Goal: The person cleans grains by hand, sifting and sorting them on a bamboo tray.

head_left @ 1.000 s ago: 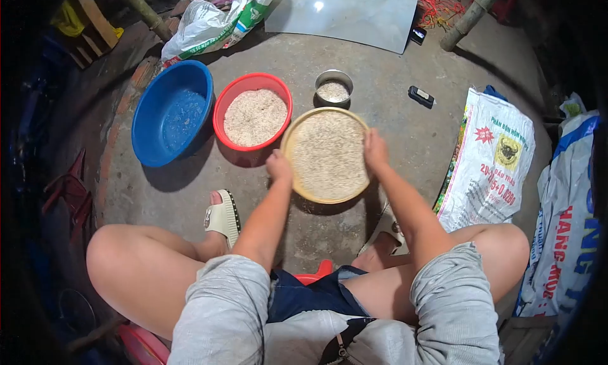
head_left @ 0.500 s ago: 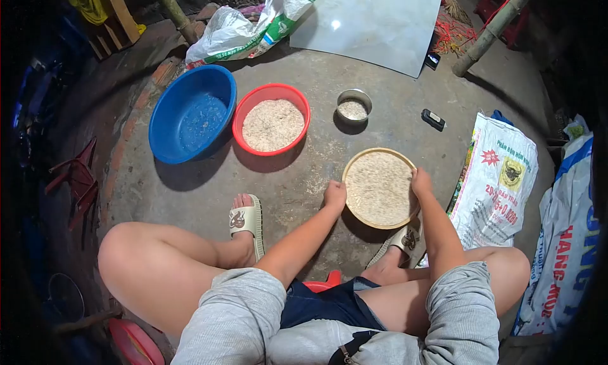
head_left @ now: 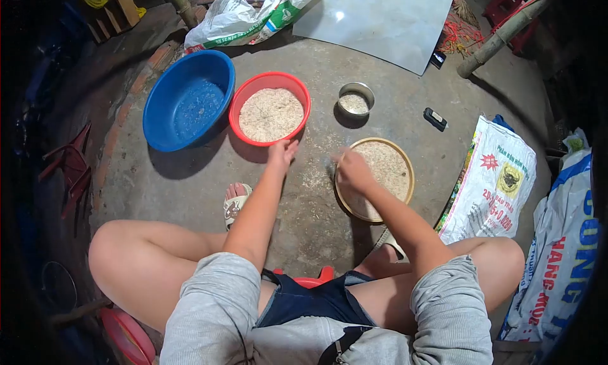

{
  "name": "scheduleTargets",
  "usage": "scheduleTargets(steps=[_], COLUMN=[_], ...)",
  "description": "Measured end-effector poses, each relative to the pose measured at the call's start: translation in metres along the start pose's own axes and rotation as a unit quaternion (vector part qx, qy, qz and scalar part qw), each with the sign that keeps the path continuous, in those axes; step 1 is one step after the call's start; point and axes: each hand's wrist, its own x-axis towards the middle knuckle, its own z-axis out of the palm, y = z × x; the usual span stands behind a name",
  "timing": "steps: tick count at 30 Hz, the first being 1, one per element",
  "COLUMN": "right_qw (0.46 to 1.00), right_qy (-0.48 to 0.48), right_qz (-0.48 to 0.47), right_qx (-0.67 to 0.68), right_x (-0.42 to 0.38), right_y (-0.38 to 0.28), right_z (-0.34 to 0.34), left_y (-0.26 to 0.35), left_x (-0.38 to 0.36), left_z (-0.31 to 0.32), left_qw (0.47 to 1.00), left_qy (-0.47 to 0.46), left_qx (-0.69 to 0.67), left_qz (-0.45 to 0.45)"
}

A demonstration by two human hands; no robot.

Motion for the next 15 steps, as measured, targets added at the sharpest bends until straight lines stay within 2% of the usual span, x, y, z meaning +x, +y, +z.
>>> scheduleTargets(steps=[1, 2, 3, 5, 9, 10, 12, 13, 14, 15], right_qw=[0.997, 0.989, 0.99, 0.957, 0.971, 0.969, 0.981, 0.98, 0.982, 0.983], right_qy=[-0.041, -0.082, -0.08, -0.201, -0.178, -0.185, -0.145, -0.151, -0.137, -0.12], right_qz=[-0.061, -0.122, -0.119, -0.201, -0.151, -0.152, -0.097, -0.077, -0.047, -0.015], right_qx=[-0.011, -0.021, -0.015, -0.047, -0.057, -0.057, -0.089, -0.105, -0.123, -0.14], right_x=[0.002, 0.001, -0.001, -0.005, -0.013, -0.014, -0.016, -0.02, -0.023, -0.027], right_y=[-0.012, -0.019, -0.021, -0.018, 0.02, 0.027, 0.043, 0.054, 0.065, 0.075], right_z=[0.019, 0.036, 0.041, 0.045, 0.028, 0.021, 0.008, 0.004, 0.002, 0.002], left_y=[0.02, 0.022, 0.023, 0.028, 0.039, 0.046, 0.046, 0.052, 0.042, 0.027], left_x=[-0.012, -0.007, -0.001, 0.013, 0.028, 0.03, 0.024, 0.003, 0.008, 0.023], left_z=[0.015, 0.017, 0.018, 0.019, 0.014, 0.014, 0.009, 0.012, -0.002, -0.025], left_qw=[0.988, 0.988, 0.984, 0.974, 0.973, 0.973, 0.991, 0.972, 0.972, 0.882], left_qy=[0.053, 0.057, 0.047, 0.034, -0.027, 0.027, 0.051, 0.036, 0.038, 0.073], left_qx=[-0.135, -0.13, -0.171, -0.223, -0.221, -0.227, -0.024, 0.169, 0.169, 0.399], left_qz=[-0.054, -0.054, -0.024, 0.013, 0.053, 0.014, 0.118, 0.159, 0.157, 0.239])
